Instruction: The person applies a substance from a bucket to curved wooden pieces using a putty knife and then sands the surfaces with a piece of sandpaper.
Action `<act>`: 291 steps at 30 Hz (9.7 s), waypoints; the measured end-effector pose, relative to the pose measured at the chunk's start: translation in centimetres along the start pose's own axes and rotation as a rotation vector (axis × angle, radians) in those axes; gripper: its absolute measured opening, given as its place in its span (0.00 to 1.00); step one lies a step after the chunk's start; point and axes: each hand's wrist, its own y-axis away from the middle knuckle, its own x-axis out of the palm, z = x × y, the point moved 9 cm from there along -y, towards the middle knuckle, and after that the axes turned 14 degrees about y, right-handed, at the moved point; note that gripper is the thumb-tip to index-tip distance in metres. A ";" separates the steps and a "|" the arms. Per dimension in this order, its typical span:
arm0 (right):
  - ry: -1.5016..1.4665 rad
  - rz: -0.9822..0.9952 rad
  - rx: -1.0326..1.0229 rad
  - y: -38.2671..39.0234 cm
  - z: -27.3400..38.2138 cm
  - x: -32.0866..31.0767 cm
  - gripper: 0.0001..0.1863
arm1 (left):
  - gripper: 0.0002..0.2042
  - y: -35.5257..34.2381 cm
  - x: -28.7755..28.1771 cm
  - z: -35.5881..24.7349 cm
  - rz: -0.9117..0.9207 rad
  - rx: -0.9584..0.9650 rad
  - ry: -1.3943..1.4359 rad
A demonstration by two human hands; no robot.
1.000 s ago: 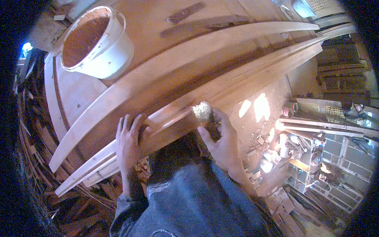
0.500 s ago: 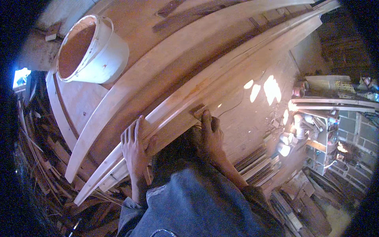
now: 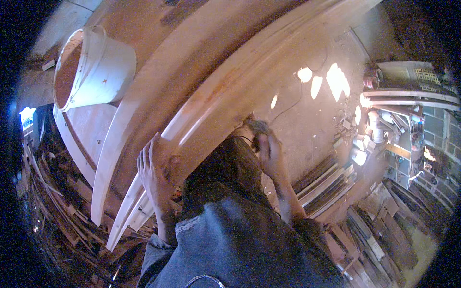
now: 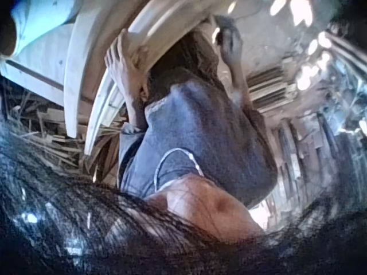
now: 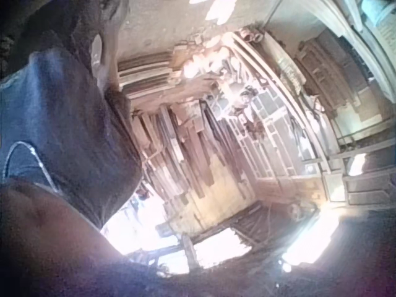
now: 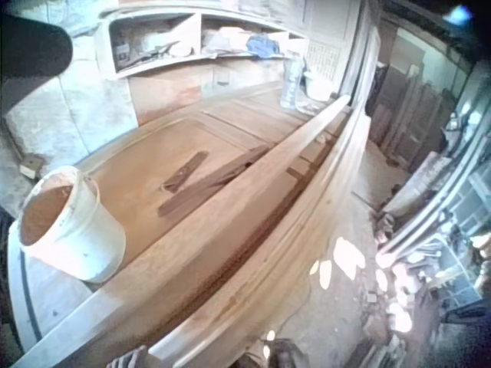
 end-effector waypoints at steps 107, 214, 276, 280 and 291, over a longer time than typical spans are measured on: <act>1.017 0.397 -0.333 -6.1 14.6 0.9 0.25 | 0.31 -12.2 5.5 -7.9 0.276 0.634 0.610; 0.872 0.307 -0.196 -5.5 16.0 0.7 0.19 | 0.33 -12.3 4.0 -7.5 0.412 0.550 0.727; 0.602 0.228 -0.427 -12.4 12.8 -10.8 0.20 | 0.15 2.0 -0.7 -6.9 -0.156 0.143 0.650; 0.651 0.333 -0.573 -14.5 15.2 -9.5 0.25 | 0.15 4.3 0.5 -7.1 -0.196 0.009 0.589; 0.820 0.637 -1.120 -16.6 21.4 -3.7 0.23 | 0.26 9.5 17.6 -12.0 0.013 -0.377 0.518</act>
